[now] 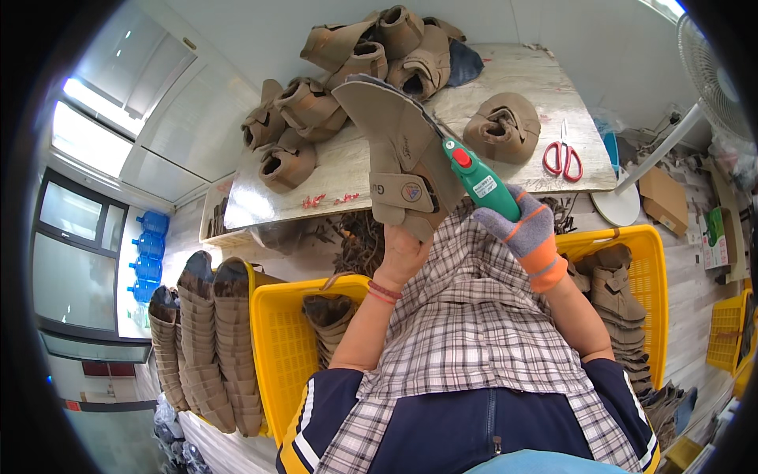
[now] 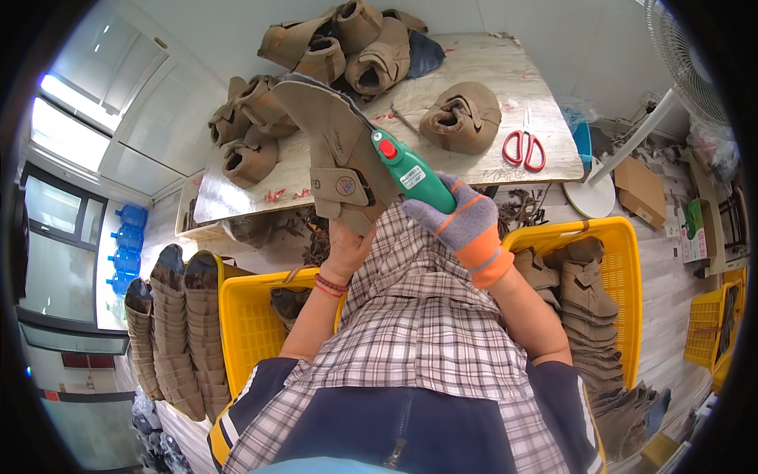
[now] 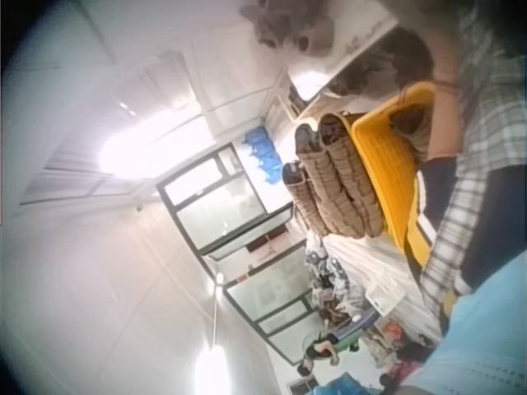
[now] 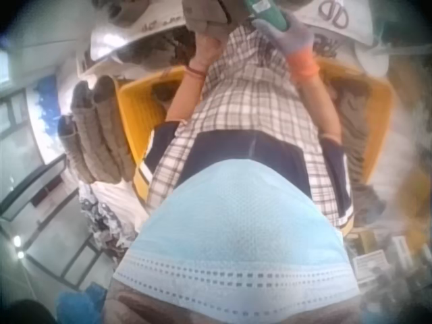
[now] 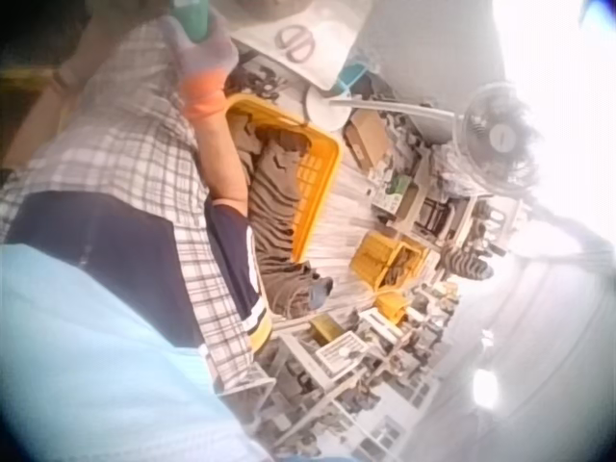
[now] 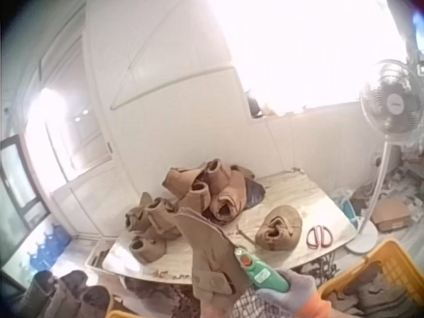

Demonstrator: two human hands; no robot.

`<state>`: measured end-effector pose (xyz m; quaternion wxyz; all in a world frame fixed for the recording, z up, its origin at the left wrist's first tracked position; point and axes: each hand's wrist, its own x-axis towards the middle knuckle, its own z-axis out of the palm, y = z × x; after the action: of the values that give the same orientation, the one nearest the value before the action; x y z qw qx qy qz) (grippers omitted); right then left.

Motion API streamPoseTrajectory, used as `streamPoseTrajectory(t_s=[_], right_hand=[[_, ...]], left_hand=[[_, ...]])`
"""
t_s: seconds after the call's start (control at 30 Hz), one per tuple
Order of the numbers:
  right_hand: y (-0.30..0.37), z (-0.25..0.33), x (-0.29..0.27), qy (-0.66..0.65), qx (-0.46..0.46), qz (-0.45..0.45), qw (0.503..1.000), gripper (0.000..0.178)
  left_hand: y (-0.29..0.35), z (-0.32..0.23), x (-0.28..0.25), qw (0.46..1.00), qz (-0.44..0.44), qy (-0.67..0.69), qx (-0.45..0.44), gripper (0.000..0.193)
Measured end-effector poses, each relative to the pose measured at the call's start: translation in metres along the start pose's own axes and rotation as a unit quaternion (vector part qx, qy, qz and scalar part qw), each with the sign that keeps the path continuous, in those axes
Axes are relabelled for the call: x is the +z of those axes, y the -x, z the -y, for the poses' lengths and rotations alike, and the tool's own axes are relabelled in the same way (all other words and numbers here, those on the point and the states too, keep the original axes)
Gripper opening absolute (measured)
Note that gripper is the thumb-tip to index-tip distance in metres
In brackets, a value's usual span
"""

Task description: The person trims the edges of beige shoe uppers using red-handled scissors and a green electric rotary cutter. They handle each upper individually, cut along the edges, and place finished pieces into a yellow basket. The process repeats across multiple uppers on a metal workbench.

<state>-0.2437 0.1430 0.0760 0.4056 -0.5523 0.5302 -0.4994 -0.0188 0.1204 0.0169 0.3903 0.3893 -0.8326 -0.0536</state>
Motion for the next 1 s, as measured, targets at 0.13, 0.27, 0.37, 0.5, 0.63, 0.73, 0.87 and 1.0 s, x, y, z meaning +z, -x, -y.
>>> streamPoseTrajectory(t_s=[0.13,0.27,0.37,0.5,0.63,0.73,0.87,1.0], right_hand=[[-0.003,0.015,-0.004,-0.028,0.047,0.01,0.998,0.056],[-0.02,0.019,-0.011,-0.073,0.038,-0.014,0.997,0.051],[-0.023,0.016,-0.028,-0.067,0.02,-0.063,0.996,0.045],[-0.015,-0.001,-0.053,-0.078,0.03,-0.117,0.99,0.039],[-0.001,-0.024,-0.072,-0.118,0.056,-0.15,0.98,0.031],[0.005,-0.033,-0.082,-0.117,0.04,-0.195,0.973,0.028],[0.005,-0.032,-0.088,-0.11,0.033,-0.208,0.971,0.026],[0.007,-0.032,-0.096,-0.1,0.028,-0.199,0.975,0.027]], left_hand=[[0.002,-0.007,0.001,0.998,0.029,-0.028,0.046,0.04],[0.012,-0.015,-0.002,0.995,0.055,-0.068,0.039,0.041],[-0.003,0.002,-0.02,0.998,-0.003,-0.053,0.027,0.039],[-0.032,0.075,-0.055,0.979,0.115,-0.165,-0.033,0.028],[-0.061,0.097,-0.038,0.952,-0.05,-0.297,-0.059,0.03],[-0.095,0.056,0.008,0.989,-0.074,-0.127,0.006,0.034],[-0.142,0.012,0.105,0.992,-0.001,-0.028,0.124,0.034],[-0.176,0.008,0.128,0.957,0.215,-0.183,0.07,0.033]])
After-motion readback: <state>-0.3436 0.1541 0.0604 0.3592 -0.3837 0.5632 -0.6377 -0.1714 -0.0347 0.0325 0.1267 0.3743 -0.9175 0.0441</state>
